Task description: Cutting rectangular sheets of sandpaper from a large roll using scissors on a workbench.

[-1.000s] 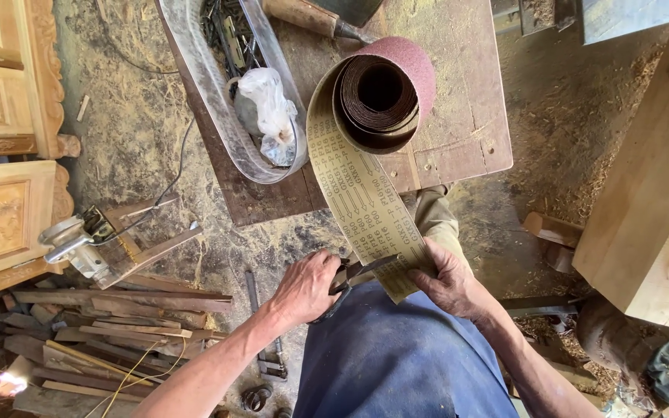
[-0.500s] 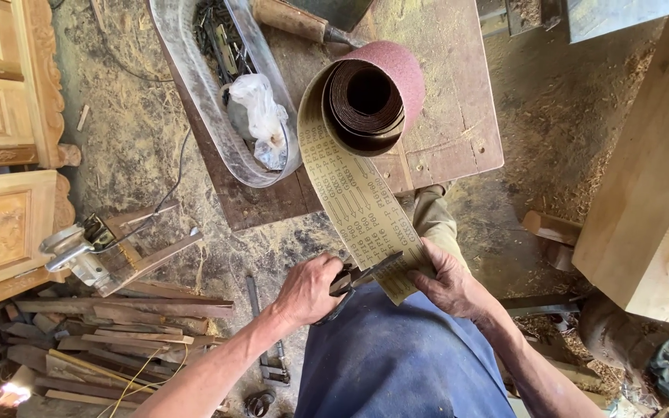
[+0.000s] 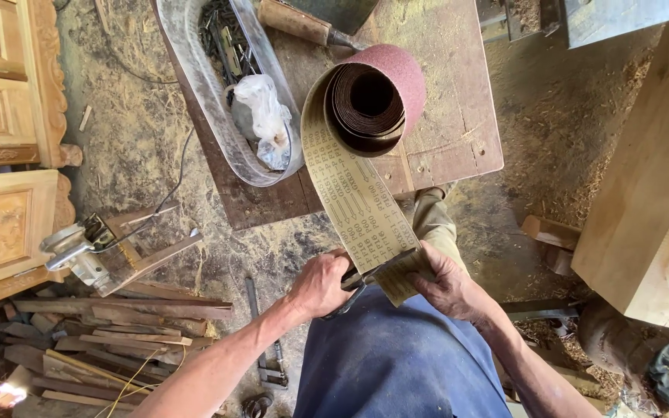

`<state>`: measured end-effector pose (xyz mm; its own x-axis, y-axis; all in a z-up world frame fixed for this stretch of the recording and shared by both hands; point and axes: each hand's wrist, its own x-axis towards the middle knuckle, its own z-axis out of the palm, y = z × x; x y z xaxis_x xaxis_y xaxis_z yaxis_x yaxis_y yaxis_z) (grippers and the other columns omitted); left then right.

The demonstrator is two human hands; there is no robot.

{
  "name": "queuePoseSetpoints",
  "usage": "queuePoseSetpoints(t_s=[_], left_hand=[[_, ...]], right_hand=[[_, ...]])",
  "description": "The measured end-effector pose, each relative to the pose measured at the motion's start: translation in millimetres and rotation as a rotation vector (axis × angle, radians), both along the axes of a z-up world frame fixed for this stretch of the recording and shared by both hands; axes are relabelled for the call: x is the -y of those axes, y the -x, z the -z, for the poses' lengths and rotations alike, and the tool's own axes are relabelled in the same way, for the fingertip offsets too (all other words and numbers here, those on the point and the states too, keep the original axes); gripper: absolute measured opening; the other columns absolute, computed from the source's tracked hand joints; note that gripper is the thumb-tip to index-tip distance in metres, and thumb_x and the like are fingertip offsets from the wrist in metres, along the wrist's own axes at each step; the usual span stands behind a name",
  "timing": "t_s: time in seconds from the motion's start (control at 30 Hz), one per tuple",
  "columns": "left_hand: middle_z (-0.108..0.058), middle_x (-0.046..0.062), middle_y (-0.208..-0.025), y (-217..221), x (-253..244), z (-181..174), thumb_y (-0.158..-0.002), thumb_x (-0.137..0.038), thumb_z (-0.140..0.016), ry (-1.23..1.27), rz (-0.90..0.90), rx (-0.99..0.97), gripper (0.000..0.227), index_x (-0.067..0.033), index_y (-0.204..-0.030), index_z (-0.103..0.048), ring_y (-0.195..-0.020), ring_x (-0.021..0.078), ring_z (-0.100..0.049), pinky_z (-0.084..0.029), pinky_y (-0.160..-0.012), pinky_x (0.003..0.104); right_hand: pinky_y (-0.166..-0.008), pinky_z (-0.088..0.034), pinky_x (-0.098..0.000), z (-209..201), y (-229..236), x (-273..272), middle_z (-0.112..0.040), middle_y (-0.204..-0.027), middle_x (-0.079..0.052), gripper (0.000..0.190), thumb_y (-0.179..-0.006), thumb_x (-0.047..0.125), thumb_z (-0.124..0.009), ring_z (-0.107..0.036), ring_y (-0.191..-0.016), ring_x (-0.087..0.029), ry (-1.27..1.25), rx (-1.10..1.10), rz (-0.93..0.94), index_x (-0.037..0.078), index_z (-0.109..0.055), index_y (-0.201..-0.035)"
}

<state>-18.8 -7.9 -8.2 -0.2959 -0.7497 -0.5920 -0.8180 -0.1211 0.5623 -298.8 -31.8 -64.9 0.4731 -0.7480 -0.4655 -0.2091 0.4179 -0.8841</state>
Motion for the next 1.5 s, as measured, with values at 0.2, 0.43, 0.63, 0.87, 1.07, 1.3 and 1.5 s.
queuePoseSetpoints(t_s=[0.2, 0.43, 0.63, 0.87, 1.07, 1.3, 1.5], left_hand=[[-0.069, 0.021, -0.083, 2, 6, -5, -0.076, -0.032, -0.081, -0.011, -0.051, -0.056, 0.036, 0.0017, -0.081, -0.069, -0.082, 0.0442, -0.072, -0.059, -0.073, 0.051], [-0.069, 0.019, -0.078, 16, 20, -25, -0.076, -0.035, -0.081, -0.011, -0.029, 0.010, 0.039, 0.0017, -0.078, -0.068, -0.077, 0.0400, -0.073, -0.059, -0.068, 0.048], [-0.072, 0.022, -0.086, 24, 28, -24, -0.076, -0.033, -0.077, -0.043, -0.100, -0.073, 0.035, 0.0008, -0.080, -0.071, -0.086, 0.0455, -0.073, -0.058, -0.073, 0.053], [-0.071, 0.021, -0.080, 29, 32, -11, -0.074, -0.031, -0.080, 0.067, -0.058, -0.112, 0.031, -0.0037, -0.077, -0.066, -0.083, 0.0441, -0.072, -0.058, -0.071, 0.054], [-0.067, 0.009, -0.083, 11, 8, 12, -0.081, -0.044, -0.074, 0.042, 0.112, -0.029, 0.034, -0.0138, -0.088, -0.060, -0.079, 0.0322, -0.071, -0.058, -0.069, 0.045], [-0.063, 0.007, -0.088, 11, -42, -29, -0.096, -0.046, -0.066, 0.381, -0.195, -0.287, 0.043, -0.0078, -0.112, -0.056, -0.067, 0.0197, -0.060, -0.061, -0.058, 0.037], [-0.079, 0.010, -0.094, 21, -12, -69, -0.081, -0.007, -0.073, 0.524, -0.668, -0.335, 0.037, -0.0033, -0.115, -0.061, -0.073, 0.0235, -0.079, -0.066, -0.068, 0.036]], right_hand=[[-0.095, -0.056, -0.0498, -43, -9, 21, -0.083, -0.104, -0.011, 0.030, -0.086, 0.004, -0.071, -0.074, -0.098, -0.024, 0.028, 0.035, 0.011, 0.012, -0.071, -0.115], [-0.090, -0.058, -0.0425, -26, -4, 17, -0.079, -0.103, -0.007, 0.035, -0.084, 0.012, -0.077, -0.074, -0.098, -0.018, 0.153, -0.018, -0.012, 0.016, -0.072, -0.118], [-0.081, -0.060, -0.0368, -12, -9, 4, -0.079, -0.093, -0.003, 0.018, -0.085, 0.012, -0.073, -0.075, -0.090, -0.020, 0.304, 0.106, -0.034, 0.018, -0.081, -0.101], [-0.092, -0.056, -0.0451, -51, -12, 15, -0.079, -0.104, -0.006, 0.029, -0.085, 0.012, -0.073, -0.074, -0.102, -0.024, 0.016, -0.112, -0.113, 0.021, -0.072, -0.113], [-0.088, -0.056, -0.0506, -67, 9, 24, -0.078, -0.103, -0.014, 0.032, -0.083, 0.006, -0.068, -0.072, -0.100, -0.030, -0.065, -0.174, -0.049, 0.017, -0.069, -0.114], [-0.064, -0.054, -0.0313, -94, 42, 23, -0.068, -0.084, -0.007, 0.011, -0.084, 0.005, -0.075, -0.061, -0.072, -0.018, -0.166, -0.068, 0.179, 0.003, -0.076, -0.095], [-0.070, -0.039, -0.0355, -129, -47, 49, -0.053, -0.068, 0.006, 0.029, -0.092, 0.045, -0.064, -0.041, -0.070, -0.016, 0.391, -0.087, -0.134, 0.030, -0.082, -0.110]])
